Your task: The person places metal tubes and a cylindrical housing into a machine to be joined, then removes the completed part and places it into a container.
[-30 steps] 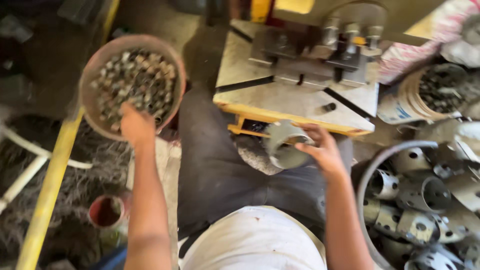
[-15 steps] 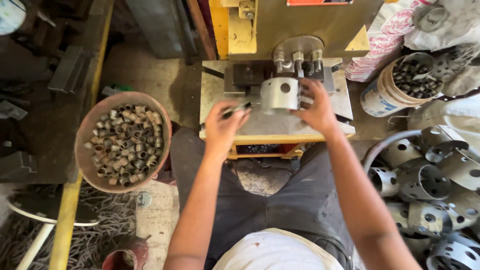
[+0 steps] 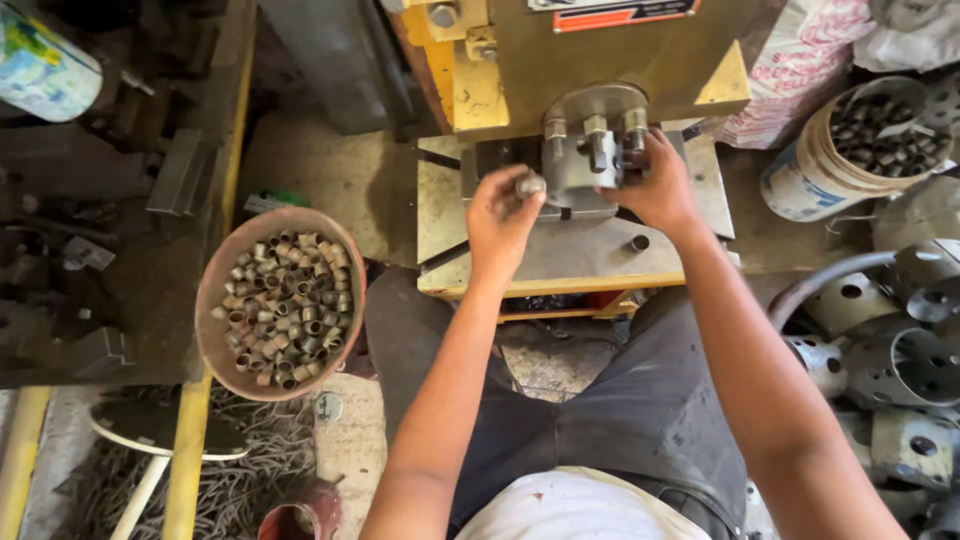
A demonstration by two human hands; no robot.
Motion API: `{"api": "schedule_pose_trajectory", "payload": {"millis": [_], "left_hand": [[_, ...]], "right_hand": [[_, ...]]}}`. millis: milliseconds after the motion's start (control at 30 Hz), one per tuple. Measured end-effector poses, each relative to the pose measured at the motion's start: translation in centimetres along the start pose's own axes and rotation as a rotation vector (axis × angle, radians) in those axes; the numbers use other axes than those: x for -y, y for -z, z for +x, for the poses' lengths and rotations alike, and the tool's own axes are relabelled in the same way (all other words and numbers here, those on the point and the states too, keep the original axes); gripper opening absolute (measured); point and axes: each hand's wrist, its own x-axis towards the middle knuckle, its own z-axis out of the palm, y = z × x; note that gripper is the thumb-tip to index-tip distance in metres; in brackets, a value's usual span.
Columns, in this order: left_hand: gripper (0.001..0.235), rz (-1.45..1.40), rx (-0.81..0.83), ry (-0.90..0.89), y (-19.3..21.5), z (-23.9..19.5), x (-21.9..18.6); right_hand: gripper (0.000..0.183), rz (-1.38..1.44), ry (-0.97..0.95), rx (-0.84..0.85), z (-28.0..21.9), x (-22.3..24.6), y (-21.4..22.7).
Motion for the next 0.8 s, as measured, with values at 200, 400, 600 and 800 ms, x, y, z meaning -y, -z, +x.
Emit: {"api": "schedule_pose_trajectory", "payload": {"millis": [200, 400, 600, 800], "left_hand": [[0.033, 0.319, -0.121, -0.035, -3.3, 3.5, 1.3], [0.035, 0.373, -0.142, -0.248, -4.9, 6.6, 4.9], [0.041, 0.688, -0.006, -0.098, -3.6, 8.4, 5.9], [0.044, 0.871, 0.136, -0.217, -2.4, 10.0, 5.5]], "right_hand": [[0.063, 0.001, -0.042, 0.002, 3.0, -3.0, -1.5], [0.065, 0.216, -0.008, 0.127, 3.0, -3.8, -0.4], [0.058, 0.057, 0.055, 0.033, 2.9, -2.9, -1.0], [0.044, 0.153, 0.038, 0.11, 2.9, -2.4, -1.2]]}}
